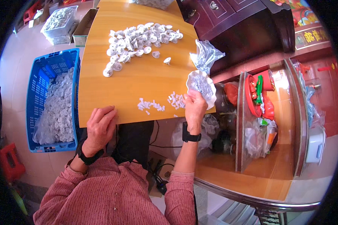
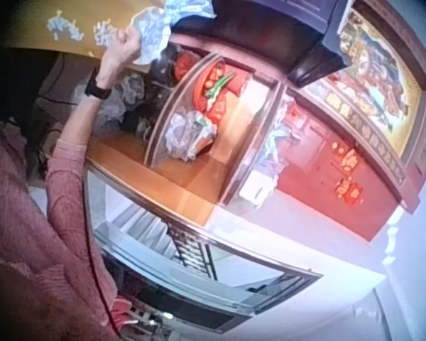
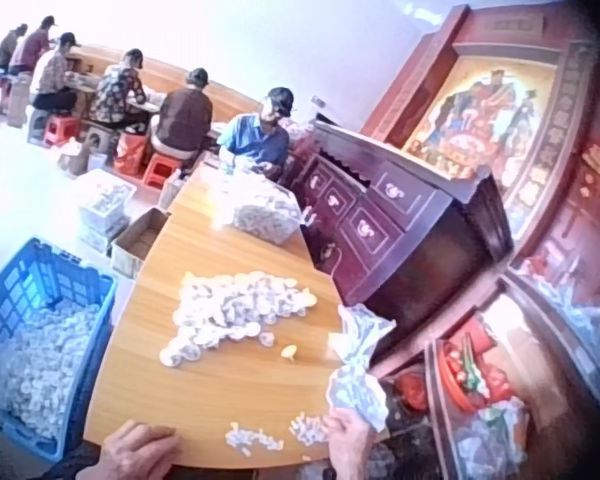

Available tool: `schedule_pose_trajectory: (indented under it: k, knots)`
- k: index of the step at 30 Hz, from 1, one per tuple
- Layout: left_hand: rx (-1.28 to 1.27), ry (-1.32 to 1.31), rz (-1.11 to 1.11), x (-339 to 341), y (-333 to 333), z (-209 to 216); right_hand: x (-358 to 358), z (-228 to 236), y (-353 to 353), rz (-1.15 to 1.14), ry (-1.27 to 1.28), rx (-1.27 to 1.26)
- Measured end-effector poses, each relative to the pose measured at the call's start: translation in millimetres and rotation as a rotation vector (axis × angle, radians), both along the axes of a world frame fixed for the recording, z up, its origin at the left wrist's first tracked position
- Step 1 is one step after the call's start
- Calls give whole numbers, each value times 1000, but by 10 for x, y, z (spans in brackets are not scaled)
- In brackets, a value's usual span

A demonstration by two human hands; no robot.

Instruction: Assembling small white plastic components by inserting one piece into another and placing them on a table.

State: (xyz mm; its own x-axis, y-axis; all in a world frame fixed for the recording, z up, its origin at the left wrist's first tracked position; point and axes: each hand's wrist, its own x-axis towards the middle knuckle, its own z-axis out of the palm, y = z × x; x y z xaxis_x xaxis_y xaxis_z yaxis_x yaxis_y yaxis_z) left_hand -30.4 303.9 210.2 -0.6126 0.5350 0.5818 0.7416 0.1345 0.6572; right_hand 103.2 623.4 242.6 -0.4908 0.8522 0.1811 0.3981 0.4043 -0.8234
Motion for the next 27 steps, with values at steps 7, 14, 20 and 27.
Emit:
schedule_pose_trajectory:
  k: [7,14,20,27]
  knots:
    - [2,-1,6,13,15,3,38,123,-115,132,-226,231]
    - [-10,-1,3,26,22,-3,113,81,-350,330,-337,501]
    - [-20,15,8,24,28,14,234,84,-390,250,-275,373]
    - [-23,15,15,30,38,20,346,89,-427,208,-373,453]
